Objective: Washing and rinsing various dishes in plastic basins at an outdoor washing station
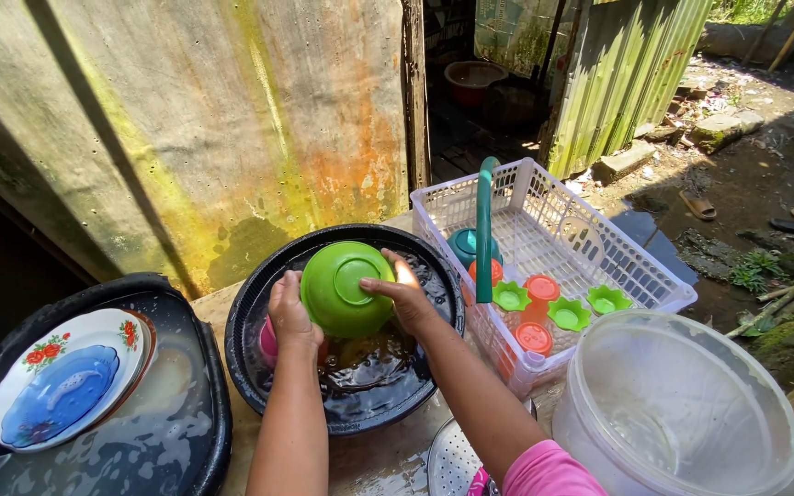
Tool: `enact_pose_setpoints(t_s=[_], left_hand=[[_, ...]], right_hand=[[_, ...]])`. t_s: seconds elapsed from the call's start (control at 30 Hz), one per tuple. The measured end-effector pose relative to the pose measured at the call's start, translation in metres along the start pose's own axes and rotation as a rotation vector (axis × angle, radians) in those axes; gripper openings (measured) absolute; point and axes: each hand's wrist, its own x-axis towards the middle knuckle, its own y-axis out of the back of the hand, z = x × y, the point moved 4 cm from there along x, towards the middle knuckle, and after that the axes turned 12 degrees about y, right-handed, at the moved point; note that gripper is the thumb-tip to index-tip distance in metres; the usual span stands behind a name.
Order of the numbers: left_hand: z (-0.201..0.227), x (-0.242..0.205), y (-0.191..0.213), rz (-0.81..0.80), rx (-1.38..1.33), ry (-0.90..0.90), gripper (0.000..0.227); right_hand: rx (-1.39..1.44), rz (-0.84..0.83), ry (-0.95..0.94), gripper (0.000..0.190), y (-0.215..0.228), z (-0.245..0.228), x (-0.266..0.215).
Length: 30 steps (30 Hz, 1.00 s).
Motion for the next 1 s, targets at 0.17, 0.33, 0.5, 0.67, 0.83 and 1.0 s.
enact_pose_setpoints(t_s=[0.17,0.33,0.5,0.67,0.83,1.0], left_hand=[[0.004,0.006,0.008,-0.030,0.081,-0.041,0.047],[0.007,0.002,0.004,-0.019,0.173,-0.087,0.046],[0.006,0.001,0.003,-0.017,0.155,-0.091,0.041],[0.003,0.001,0.000,-0.032,0.144,-0.069,0.035],[-0.004,0.006,0.003,-0.050,0.136,-0.057,0.031],[-0.007,0.010,0.000,-0.090,0.152,-0.050,0.032]], right_hand=[[0.197,0.072,0.067,0.108,-0.009,-0.012,-0.001],[0.210,-0.025,0.386,0.075,-0.024,-0.109,0.031],[0.079,0.544,0.830,0.039,0.074,-0.204,0.095],[-0.562,1.548,0.506,0.089,0.242,-0.201,0.112],[-0.638,1.545,0.158,0.094,0.311,-0.130,0.120],[-0.610,1.381,-0.058,0.085,0.295,-0.089,0.142]])
